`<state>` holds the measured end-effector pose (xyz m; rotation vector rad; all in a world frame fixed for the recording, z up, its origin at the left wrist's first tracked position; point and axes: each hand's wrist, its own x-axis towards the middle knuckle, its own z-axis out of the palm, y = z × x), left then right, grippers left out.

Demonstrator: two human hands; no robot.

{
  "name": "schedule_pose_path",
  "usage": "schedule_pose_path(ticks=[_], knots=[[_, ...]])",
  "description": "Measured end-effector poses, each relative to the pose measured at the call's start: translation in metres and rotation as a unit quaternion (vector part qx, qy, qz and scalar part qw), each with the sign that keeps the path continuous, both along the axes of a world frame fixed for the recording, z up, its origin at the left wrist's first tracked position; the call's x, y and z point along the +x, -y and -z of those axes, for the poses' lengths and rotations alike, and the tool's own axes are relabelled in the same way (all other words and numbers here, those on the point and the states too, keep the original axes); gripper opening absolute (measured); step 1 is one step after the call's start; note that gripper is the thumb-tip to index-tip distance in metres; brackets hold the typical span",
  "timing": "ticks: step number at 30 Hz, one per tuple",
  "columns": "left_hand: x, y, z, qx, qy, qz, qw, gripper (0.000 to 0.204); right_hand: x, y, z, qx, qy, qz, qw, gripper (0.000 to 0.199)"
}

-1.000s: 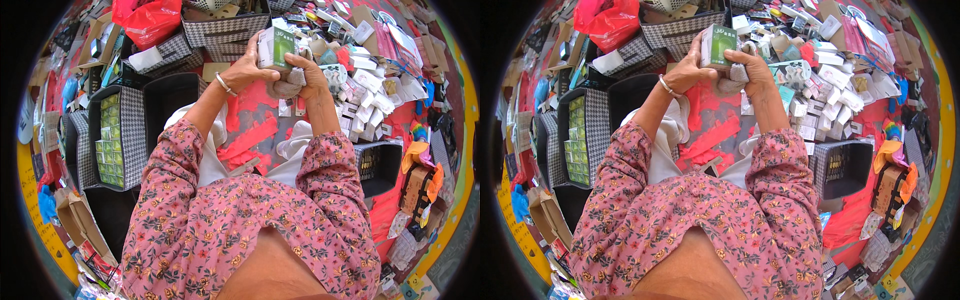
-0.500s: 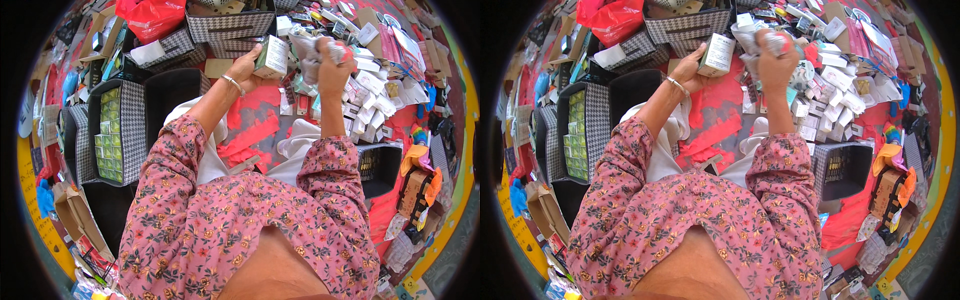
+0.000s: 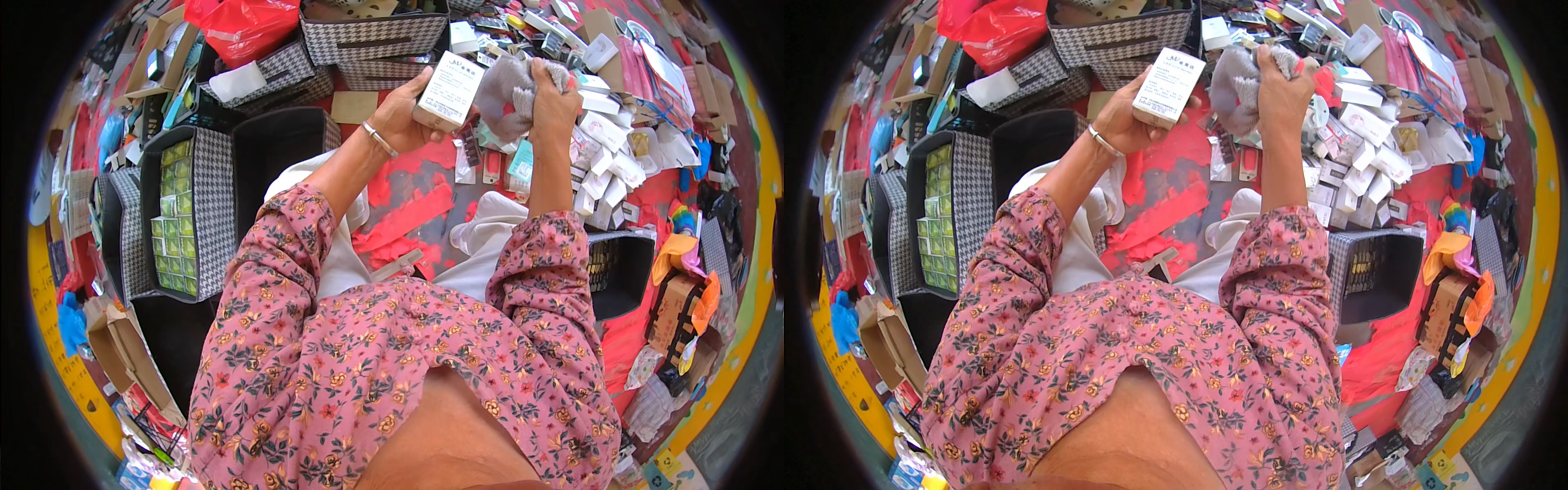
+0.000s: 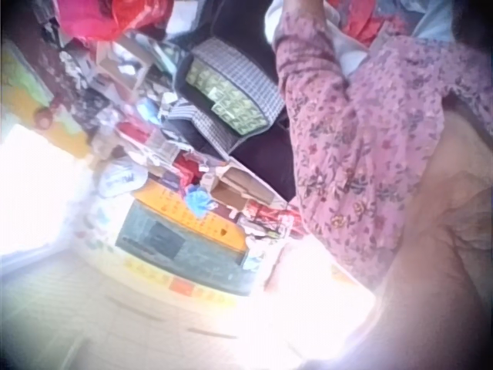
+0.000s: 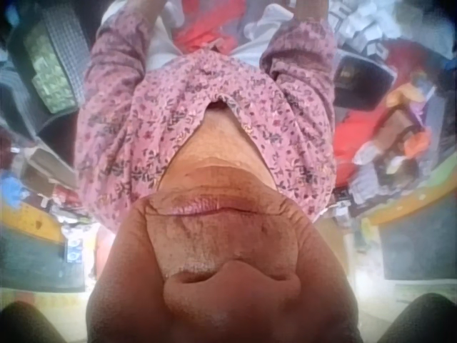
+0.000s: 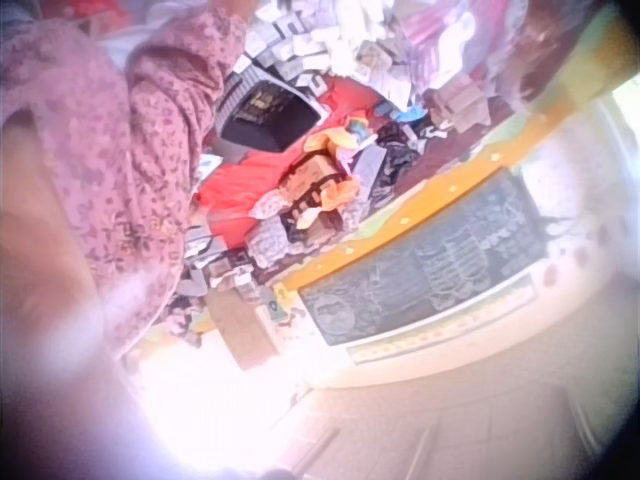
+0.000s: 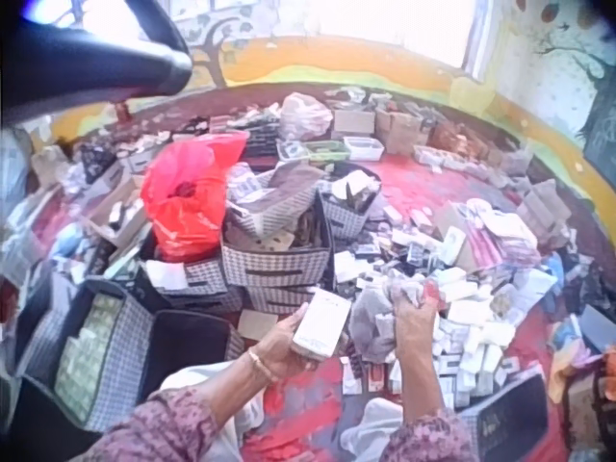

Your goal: The person sits on the floor, picks up small boxes, wipes them with a cloth, and places them into storage bins.

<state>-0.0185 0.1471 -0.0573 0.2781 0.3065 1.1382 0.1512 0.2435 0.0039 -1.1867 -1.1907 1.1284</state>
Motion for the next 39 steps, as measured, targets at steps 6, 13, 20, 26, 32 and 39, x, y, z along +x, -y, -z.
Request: schedule_pose_path(ticks=[6, 13, 20, 26, 32, 39], knots=[[0.006, 0.004, -0.012, -0.027, -0.148, -0.053, 0.987, 0.068, -0.019, 0.038, 0.004, 0.007, 0.085, -0.268, 0.96, 0.026], [0.008, -0.002, -0.011, -0.065, -0.234, -0.151, 0.958, 0.04, -0.026, 0.033, 0.005, -0.115, -0.004, -0.179, 0.977, 0.02], [0.006, 0.001, -0.01, -0.111, -0.109, -0.06, 0.986, 0.035, -0.019, 0.009, 0.009, 0.116, 0.035, -0.128, 0.984, 0.018], [0.001, -0.002, -0.005, -0.172, -0.083, -0.14, 0.972, 0.028, -0.034, 0.031, 0.008, 0.102, 0.156, -0.321, 0.929, 0.02], [0.003, -0.013, 0.012, -0.253, -0.042, -0.202, 0.945, 0.034, -0.022, 0.019, 0.009, 0.175, 0.116, -0.123, 0.97, 0.013], [0.0, -0.011, 0.013, -0.275, -0.058, -0.215, 0.935, 0.03, -0.056, 0.065, 0.02, 0.388, 0.403, -0.326, 0.762, 0.026]])
